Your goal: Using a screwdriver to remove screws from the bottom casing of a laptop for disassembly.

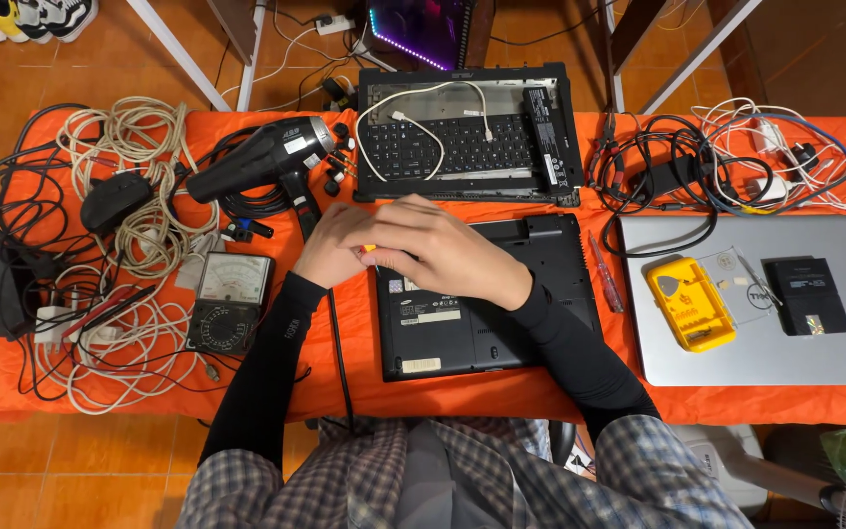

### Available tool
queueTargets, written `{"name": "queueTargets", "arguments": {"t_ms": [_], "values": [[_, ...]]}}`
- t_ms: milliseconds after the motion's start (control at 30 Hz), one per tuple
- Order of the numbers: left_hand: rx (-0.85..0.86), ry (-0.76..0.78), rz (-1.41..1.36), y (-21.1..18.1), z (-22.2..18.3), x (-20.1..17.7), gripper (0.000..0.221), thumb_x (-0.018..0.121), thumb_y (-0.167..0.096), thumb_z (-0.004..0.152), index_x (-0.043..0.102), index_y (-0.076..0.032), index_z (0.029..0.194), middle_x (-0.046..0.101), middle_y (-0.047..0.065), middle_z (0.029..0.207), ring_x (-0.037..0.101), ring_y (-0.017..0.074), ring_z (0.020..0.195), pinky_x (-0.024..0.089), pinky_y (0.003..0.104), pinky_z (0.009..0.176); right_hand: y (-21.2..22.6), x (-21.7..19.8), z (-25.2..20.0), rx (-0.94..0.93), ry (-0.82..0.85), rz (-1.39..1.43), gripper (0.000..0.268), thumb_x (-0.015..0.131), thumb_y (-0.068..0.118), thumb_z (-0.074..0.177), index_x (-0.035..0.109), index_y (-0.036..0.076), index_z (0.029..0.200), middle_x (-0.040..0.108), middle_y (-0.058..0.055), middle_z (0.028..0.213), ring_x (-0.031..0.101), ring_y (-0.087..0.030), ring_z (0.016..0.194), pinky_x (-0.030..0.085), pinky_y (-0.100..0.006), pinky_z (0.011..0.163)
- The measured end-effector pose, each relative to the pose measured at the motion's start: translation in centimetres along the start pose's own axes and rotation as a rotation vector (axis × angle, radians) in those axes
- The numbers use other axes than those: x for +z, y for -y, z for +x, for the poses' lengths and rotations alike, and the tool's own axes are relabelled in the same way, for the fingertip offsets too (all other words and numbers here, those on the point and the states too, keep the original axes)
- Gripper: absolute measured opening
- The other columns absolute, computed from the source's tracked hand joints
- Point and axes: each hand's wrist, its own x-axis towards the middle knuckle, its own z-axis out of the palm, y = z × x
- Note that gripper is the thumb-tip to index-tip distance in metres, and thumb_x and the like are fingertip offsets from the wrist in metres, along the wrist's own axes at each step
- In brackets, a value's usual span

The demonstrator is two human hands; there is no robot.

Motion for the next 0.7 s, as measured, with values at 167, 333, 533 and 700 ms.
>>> {"name": "queueTargets", "arguments": {"t_ms": [167,333,533,700], "values": [[-0.044,0.073,0.055,0.9,-0.4,0.6,0.020,0.076,-0.016,0.081,0.066,-0.007,0.097,0.069,0.007,0.095,0.065,0.0286,0.095,0.045,0.044,0.098,0.3,0.2,0.1,-0.052,-0.033,0.009,0.026,0.064,0.019,0.105,0.068,0.010,0.128,0.066,-0.007,0.110,0.061,-0.025,0.102,0.047,-0.039,0.103],[-0.030,0.079,-0.027,0.7,-0.3,0.1,0.022,0.077,-0.019,0.084,0.067,-0.007,0.099,0.070,0.008,0.097,0.063,0.0292,0.095,0.044,0.044,0.098,0.3,0.5,0.2,-0.068,-0.058,0.000,0.029,0.068,0.022,0.100,0.068,0.011,0.126,0.063,-0.009,0.111,0.059,-0.028,0.106,0.047,-0.039,0.100],[-0.012,0.051,-0.006,1.2,-0.6,0.5,0.020,0.073,-0.015,0.085,0.066,-0.004,0.099,0.069,0.009,0.101,0.062,0.0301,0.102,0.044,0.044,0.100,0.0,0.8,-0.2,-0.031,-0.002,0.007,0.023,0.061,0.018,0.108,0.067,0.013,0.130,0.065,-0.005,0.121,0.062,-0.026,0.112,0.049,-0.041,0.107],[-0.084,0.089,-0.034,0.9,-0.5,0.1,0.022,0.075,-0.018,0.084,0.068,-0.005,0.100,0.068,0.008,0.099,0.061,0.0307,0.100,0.044,0.042,0.098,0.4,0.5,0.3,-0.114,-0.044,-0.019,0.030,0.065,0.023,0.101,0.067,0.012,0.129,0.063,-0.008,0.116,0.061,-0.028,0.110,0.047,-0.042,0.102]]}}
